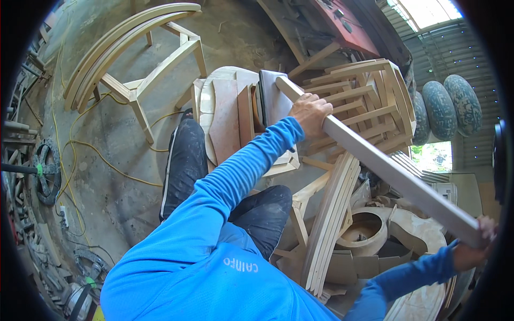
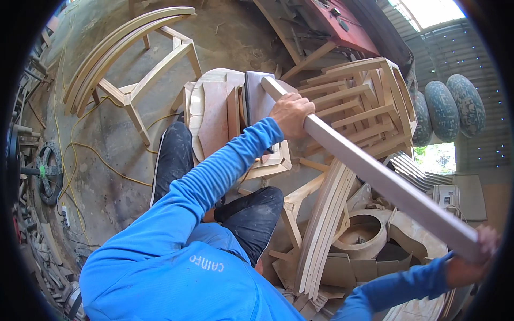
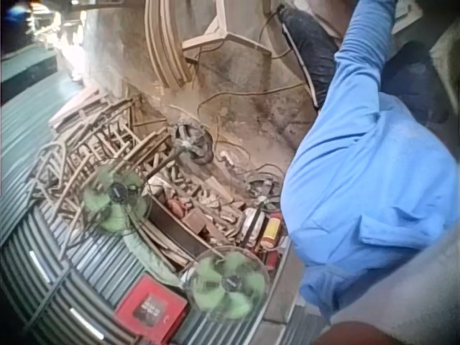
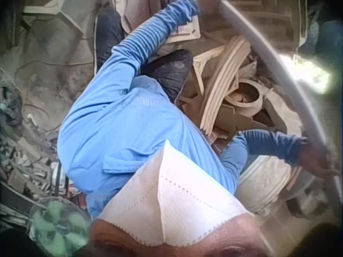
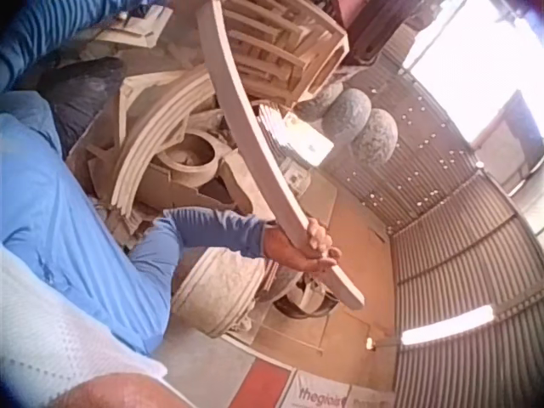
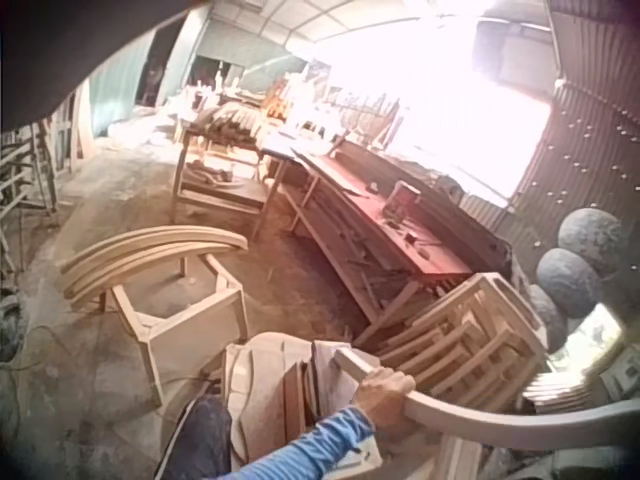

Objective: Sanding curved wooden furniture components using a stationary belt sander.

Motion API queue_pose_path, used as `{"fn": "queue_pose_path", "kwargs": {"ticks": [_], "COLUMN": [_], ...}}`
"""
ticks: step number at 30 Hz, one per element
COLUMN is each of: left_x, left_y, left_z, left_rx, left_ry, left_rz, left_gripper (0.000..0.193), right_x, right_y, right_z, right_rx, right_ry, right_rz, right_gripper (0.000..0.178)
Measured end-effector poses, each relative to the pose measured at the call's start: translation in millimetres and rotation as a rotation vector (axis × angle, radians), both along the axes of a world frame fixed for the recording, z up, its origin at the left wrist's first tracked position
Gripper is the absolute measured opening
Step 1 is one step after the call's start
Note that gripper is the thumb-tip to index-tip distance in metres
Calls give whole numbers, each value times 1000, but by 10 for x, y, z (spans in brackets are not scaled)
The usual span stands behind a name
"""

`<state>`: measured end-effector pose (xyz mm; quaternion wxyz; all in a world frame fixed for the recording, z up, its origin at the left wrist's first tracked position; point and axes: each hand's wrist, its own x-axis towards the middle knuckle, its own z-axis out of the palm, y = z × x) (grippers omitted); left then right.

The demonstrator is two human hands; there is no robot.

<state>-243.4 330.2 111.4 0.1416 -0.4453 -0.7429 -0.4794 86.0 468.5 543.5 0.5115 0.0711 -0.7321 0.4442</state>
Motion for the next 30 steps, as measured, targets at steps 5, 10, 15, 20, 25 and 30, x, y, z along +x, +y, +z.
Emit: {"fn": "queue_pose_path", "kwargs": {"ticks": [5, 10, 15, 20, 25, 30], "left_x": [57, -200, -693, -1374, -1952, -1439], "left_y": [-127, -132, -192, -79, -170, -175], "left_z": [9, -150, -271, -397, -525, -433], "left_rx": [-289, -342, -531, -687, -797, -828], "left_ry": [-19, -175, -264, -230, -253, -192], "left_rz": [-181, -43, 78, 118, 260, 268], "left_gripper": [89, 100, 96, 84, 83, 77], "right_x": [594, 486, 149, -265, -708, 60], "right_y": [-67, -326, -486, -673, -969, -845], "right_z": [-1070, -1977, -2570, -3275, -3798, -3922], "right_rx": [-215, -319, -266, -255, -283, -407], "right_ry": [86, 101, 85, -1, -78, -162], "right_rz": [121, 179, 127, 29, 68, 83], "right_gripper": [23, 23, 21, 15, 23, 30]}}
